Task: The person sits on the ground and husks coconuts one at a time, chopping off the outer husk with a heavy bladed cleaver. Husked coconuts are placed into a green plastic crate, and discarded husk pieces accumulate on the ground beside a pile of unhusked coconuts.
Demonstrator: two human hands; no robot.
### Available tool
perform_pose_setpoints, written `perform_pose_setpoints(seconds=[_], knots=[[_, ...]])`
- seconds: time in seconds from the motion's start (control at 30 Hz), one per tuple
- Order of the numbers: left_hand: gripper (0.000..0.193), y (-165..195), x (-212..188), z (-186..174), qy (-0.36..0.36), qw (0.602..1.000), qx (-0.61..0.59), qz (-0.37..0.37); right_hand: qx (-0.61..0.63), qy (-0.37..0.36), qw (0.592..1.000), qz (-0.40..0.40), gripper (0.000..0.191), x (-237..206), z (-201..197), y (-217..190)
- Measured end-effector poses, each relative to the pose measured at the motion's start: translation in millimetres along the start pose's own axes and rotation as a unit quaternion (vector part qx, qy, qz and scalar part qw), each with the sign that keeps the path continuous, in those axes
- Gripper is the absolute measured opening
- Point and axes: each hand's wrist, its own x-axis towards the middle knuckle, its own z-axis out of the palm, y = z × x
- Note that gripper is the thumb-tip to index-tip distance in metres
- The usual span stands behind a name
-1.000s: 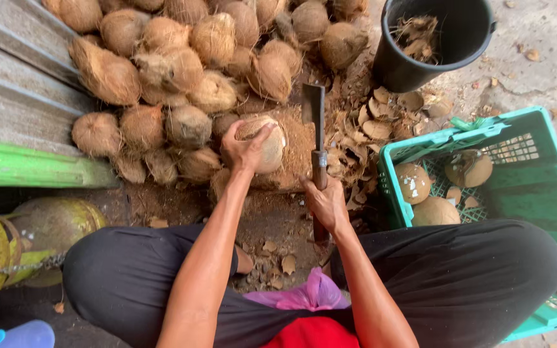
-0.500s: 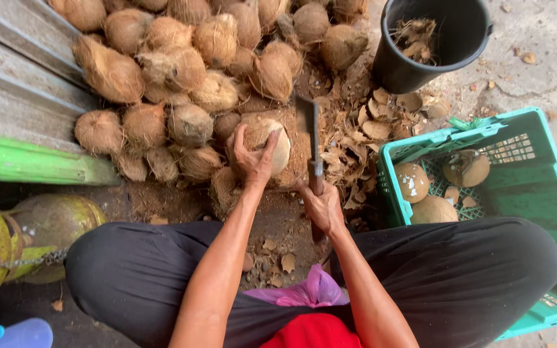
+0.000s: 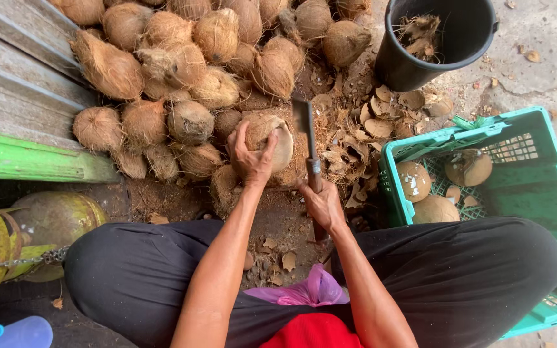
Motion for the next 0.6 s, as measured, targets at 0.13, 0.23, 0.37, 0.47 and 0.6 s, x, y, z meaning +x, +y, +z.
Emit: perform_pose_setpoints(seconds=[0.13,0.23,0.37,0.47,0.6], knots=[[0.088,-1,-2,-2,0.006,0.999,0.011,0.041,-0.039,0.033,0.998,-0.047,0.053,10,1,9],[0.088,1,-3,-2,0.024,0.996,0.013,0.088,-0.068,-0.017,0.997,0.025,0.039,20,3,20],[0.084,-2,-3,-9,0.015,0.996,0.015,0.086,-0.105,-0.036,0.989,0.099,0.039,25,5,29],[0.088,-10,1,-25,-0.049,0.996,-0.075,-0.002,-0.036,-0.057,0.991,0.117,0.039,20,2,26],[0.083,-23,20,-50,-0.032,0.983,-0.129,-0.128,0.026,-0.071,0.992,0.100,0.040,8,2,16]])
